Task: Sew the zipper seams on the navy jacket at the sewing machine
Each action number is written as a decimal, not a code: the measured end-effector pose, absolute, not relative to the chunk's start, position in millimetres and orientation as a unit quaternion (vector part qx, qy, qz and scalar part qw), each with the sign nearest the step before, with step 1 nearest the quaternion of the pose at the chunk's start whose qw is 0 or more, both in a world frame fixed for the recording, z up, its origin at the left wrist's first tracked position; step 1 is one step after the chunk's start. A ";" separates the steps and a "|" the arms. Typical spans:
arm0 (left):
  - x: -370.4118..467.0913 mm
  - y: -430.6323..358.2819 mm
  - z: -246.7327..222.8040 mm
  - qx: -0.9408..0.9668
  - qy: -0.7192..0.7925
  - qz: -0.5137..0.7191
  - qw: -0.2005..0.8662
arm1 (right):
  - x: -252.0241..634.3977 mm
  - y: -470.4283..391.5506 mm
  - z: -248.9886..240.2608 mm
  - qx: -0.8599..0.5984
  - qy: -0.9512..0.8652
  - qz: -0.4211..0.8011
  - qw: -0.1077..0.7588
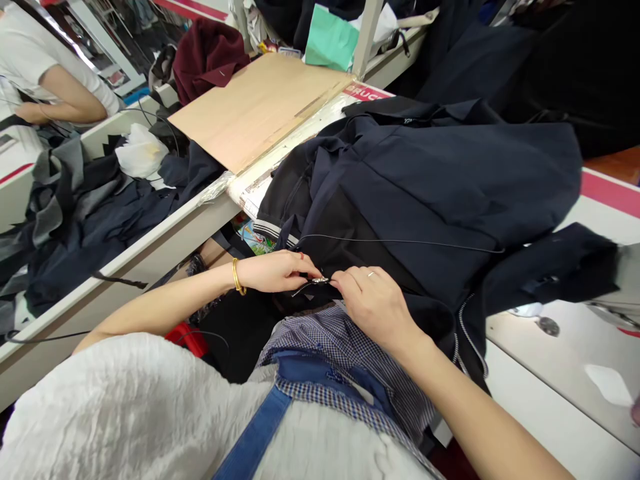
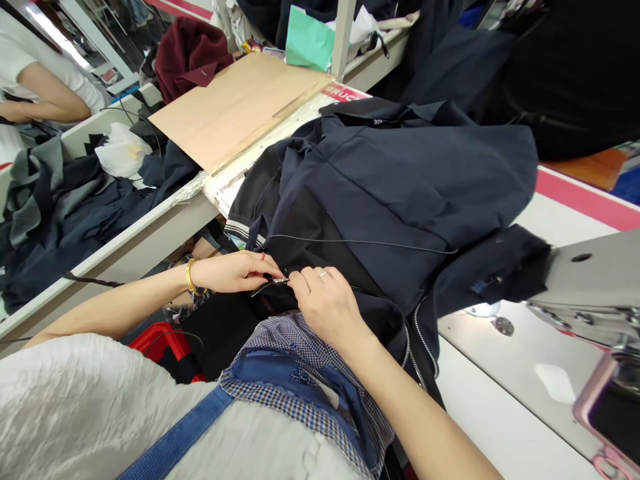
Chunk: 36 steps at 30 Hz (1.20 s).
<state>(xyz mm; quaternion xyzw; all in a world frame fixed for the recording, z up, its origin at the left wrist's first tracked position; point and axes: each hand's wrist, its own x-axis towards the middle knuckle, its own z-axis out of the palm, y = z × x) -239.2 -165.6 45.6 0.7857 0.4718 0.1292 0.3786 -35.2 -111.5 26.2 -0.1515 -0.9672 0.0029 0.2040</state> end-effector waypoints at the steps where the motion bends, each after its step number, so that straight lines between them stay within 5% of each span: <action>1: -238.1 -165.8 46.2 0.789 0.471 0.131 0.373 | -34.6 -112.0 27.1 -0.146 -0.967 0.000 0.209; 8: -250.0 -185.3 49.0 0.813 0.526 0.137 0.209 | -11.4 -111.2 22.8 -0.106 -0.971 -0.031 0.214; 14: -246.3 -184.1 57.3 0.794 0.494 0.180 0.305 | -3.4 -113.5 21.3 -0.059 -0.963 -0.062 0.254; 24: -216.2 -158.7 59.3 0.897 0.391 0.011 0.205 | -7.4 -115.8 25.0 -0.059 -0.961 -0.073 0.261; 36: -216.7 -154.8 52.0 0.893 0.378 0.056 0.240 | -12.5 -115.5 26.7 -0.056 -0.954 -0.059 0.288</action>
